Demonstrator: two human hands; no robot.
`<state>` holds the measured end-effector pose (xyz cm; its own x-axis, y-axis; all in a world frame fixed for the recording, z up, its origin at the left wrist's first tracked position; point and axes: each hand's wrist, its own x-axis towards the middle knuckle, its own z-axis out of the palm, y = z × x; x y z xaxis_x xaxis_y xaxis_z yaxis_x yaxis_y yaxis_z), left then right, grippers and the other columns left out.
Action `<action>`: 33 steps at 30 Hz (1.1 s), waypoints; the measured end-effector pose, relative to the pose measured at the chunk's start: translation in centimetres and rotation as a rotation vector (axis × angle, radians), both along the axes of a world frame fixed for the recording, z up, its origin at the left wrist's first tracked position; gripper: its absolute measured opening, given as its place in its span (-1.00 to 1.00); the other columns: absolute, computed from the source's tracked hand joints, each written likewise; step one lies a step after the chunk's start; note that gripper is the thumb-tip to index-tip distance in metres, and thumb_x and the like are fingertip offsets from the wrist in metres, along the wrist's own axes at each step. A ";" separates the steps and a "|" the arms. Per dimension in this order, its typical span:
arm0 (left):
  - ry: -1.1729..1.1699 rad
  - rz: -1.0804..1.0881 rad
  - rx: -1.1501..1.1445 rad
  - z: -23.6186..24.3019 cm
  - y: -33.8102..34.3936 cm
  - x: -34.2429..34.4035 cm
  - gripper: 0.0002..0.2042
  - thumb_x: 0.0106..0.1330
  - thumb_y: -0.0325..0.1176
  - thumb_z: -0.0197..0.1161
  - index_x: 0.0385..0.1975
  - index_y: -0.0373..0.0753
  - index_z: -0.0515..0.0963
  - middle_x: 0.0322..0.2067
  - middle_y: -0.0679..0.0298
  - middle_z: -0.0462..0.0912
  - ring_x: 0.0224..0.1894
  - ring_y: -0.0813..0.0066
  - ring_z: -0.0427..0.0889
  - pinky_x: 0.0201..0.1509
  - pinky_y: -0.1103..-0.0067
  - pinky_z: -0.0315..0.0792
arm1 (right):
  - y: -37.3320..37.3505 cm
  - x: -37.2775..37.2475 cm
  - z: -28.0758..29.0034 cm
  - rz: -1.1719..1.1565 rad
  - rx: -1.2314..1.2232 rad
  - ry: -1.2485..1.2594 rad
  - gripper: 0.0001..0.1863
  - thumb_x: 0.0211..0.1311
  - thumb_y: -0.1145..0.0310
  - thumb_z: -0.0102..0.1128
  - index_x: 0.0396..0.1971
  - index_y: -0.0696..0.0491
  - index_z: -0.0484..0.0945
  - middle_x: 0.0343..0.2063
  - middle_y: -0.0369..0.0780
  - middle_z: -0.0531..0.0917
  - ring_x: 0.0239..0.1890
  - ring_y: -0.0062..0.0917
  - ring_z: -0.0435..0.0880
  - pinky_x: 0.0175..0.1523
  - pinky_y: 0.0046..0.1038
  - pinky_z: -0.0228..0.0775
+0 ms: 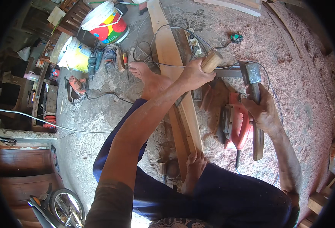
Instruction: The person uses an axe and a mallet to carve and shape a piece of wood, marks it with a pencil, and works on a wooden assembly by hand.
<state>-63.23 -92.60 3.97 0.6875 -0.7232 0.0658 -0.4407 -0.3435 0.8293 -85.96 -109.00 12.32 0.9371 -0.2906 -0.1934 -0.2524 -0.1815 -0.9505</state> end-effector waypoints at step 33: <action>0.088 0.068 -0.377 6.4 -3.7 -1.0 -0.71 0.23 -0.31 0.43 -0.13 -0.30 0.60 -0.44 0.27 0.66 -0.37 0.36 0.68 -0.20 0.39 0.58 | -2.4 3.1 -1.9 -0.038 -0.150 -0.071 -0.71 0.28 0.33 0.24 -0.15 0.19 0.44 -0.47 -0.28 0.56 -0.45 -0.66 0.58 -0.35 -0.49 0.47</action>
<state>-64.19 -96.30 10.42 0.7481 -0.6120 0.2567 -0.3486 -0.0333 0.9367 -82.84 -111.43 10.44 0.9347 -0.3466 -0.0790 -0.1951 -0.3144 -0.9290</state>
